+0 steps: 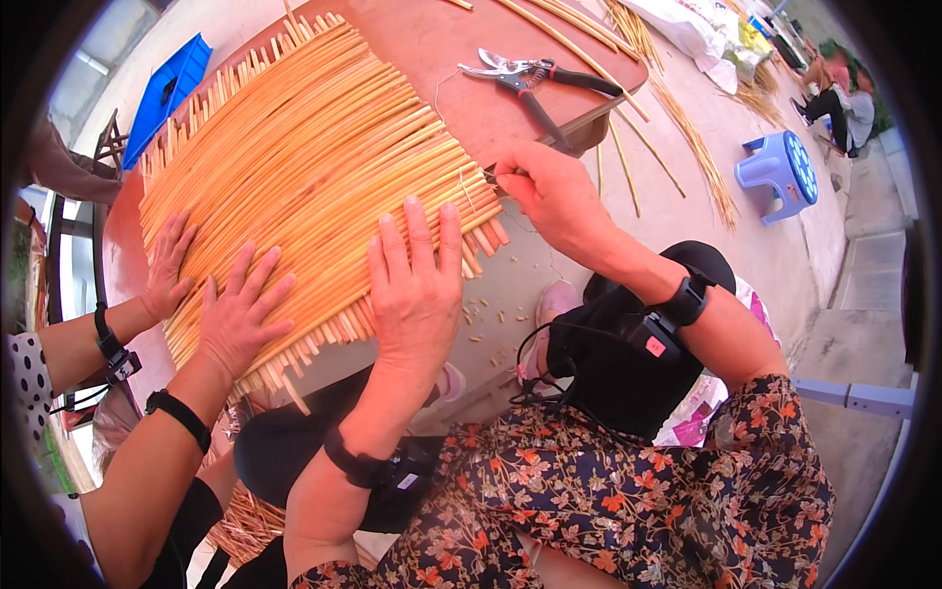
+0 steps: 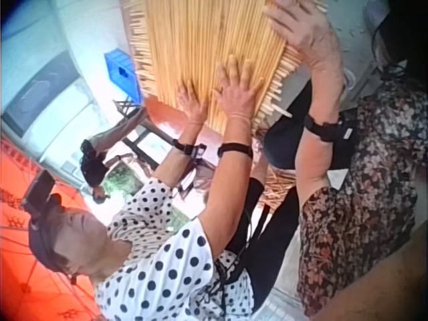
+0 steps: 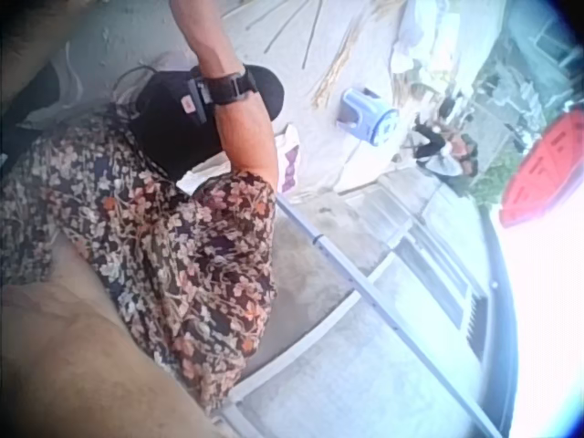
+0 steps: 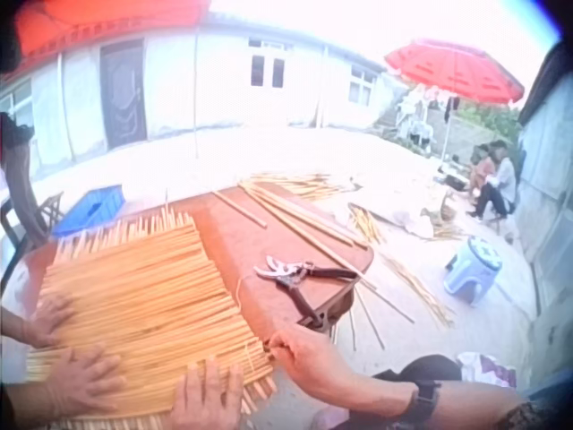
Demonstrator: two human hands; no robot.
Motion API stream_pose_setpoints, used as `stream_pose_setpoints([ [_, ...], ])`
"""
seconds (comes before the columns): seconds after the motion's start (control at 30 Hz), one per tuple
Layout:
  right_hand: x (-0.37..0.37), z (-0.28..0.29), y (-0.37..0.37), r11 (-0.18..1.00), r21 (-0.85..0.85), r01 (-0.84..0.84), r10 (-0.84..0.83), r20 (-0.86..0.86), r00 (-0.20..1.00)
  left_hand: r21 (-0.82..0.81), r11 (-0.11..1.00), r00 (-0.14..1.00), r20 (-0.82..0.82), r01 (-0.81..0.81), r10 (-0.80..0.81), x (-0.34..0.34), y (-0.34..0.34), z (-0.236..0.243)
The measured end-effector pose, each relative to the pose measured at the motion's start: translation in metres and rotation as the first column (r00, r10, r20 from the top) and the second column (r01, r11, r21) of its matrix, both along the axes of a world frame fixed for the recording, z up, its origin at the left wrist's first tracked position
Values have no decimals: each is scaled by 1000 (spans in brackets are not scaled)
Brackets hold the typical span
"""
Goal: The person organizes wooden slats on a table, ties them together using a thin white string, and aligns the ends by hand.
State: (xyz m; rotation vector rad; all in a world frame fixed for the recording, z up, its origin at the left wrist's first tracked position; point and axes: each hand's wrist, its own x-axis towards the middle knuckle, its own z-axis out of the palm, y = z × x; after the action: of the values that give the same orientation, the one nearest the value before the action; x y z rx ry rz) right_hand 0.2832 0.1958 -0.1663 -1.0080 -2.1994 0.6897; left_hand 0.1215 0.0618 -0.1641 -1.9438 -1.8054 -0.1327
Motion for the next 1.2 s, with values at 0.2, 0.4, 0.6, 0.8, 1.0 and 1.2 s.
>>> stream_pose_setpoints([
  [0.2,27,43,14,887,-462,-6,-95,-195,976,-137,989,983,183,54,-28,20,7,34],
  [0.4,37,30,16,899,-425,-104,-45,-326,944,-158,978,913,404,136,-62,8,30,67],
  [0.6,47,25,24,881,-468,-69,-51,-239,970,-87,941,854,454,328,-255,-2,90,63],
  [0.8,54,37,24,905,-418,-86,-42,-288,957,-128,937,830,514,324,-217,6,97,61],
  [1.0,49,36,16,969,-200,-147,98,-235,967,-160,950,753,650,269,-104,15,86,65],
  [1.2,46,41,17,965,-214,-148,154,7,988,-136,958,715,694,251,-89,18,74,62],
])
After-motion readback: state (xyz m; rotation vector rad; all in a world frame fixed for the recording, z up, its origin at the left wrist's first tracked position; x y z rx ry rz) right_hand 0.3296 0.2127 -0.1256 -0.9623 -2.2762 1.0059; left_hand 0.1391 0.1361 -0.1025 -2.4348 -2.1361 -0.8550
